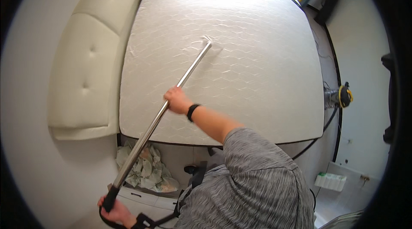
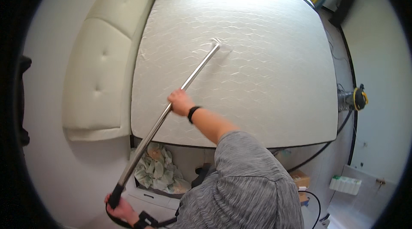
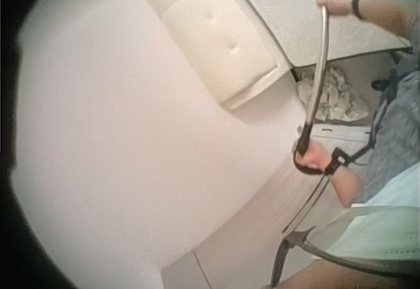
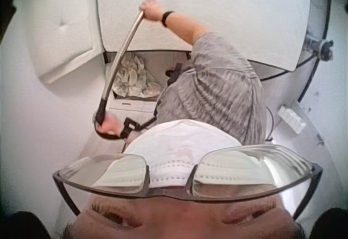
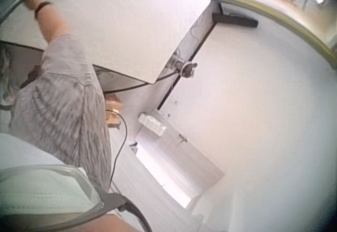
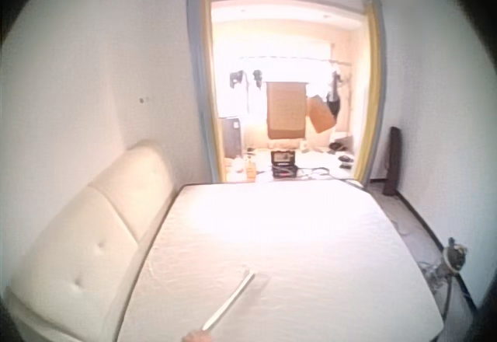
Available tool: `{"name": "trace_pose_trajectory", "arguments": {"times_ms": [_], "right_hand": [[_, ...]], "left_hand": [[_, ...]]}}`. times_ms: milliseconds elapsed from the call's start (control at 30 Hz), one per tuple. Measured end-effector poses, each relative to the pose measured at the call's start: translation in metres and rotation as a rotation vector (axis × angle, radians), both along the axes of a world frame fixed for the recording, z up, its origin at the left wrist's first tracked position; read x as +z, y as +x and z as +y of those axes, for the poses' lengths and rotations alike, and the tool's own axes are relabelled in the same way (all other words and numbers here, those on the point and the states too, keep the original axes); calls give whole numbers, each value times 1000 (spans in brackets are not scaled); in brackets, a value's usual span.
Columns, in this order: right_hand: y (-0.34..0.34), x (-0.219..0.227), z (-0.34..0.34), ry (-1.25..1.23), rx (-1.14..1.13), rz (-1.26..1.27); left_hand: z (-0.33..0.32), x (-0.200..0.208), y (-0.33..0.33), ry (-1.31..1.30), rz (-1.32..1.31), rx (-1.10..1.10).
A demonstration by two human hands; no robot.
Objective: The person uses a vacuum cleaner with a long wand attachment to clean the surface of a white mattress. They move the wand back and forth across the mattress, covering different areas systematically.
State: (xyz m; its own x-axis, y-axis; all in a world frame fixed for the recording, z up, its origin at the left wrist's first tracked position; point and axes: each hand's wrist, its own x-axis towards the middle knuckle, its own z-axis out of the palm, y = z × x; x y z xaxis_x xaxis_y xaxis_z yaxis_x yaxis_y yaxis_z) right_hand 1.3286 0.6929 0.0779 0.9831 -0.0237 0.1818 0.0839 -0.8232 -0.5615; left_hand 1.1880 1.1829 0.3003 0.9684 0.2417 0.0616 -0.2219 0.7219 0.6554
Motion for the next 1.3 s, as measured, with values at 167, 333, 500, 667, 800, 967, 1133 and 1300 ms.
{"name": "trace_pose_trajectory", "arguments": {"times_ms": [167,333,500,667,800,967,1133,1300], "right_hand": [[-43,-8,-183,-124,-432,204],[-106,8,-270,-291,-759,788],[-85,-9,-210,-264,-757,715],[7,2,-60,-180,-468,397],[69,29,62,-42,-237,274],[127,38,187,-51,28,258],[201,12,222,26,166,260],[297,-6,185,-265,78,361]], "left_hand": [[-200,-34,77,-89,144,-277],[-290,-57,37,-31,211,-575],[-234,-50,29,14,162,-474],[-106,10,27,194,42,-199],[-12,39,-1,225,-123,-77],[51,41,-26,188,-107,372],[78,10,15,12,-36,396],[42,-46,81,198,99,242]]}}
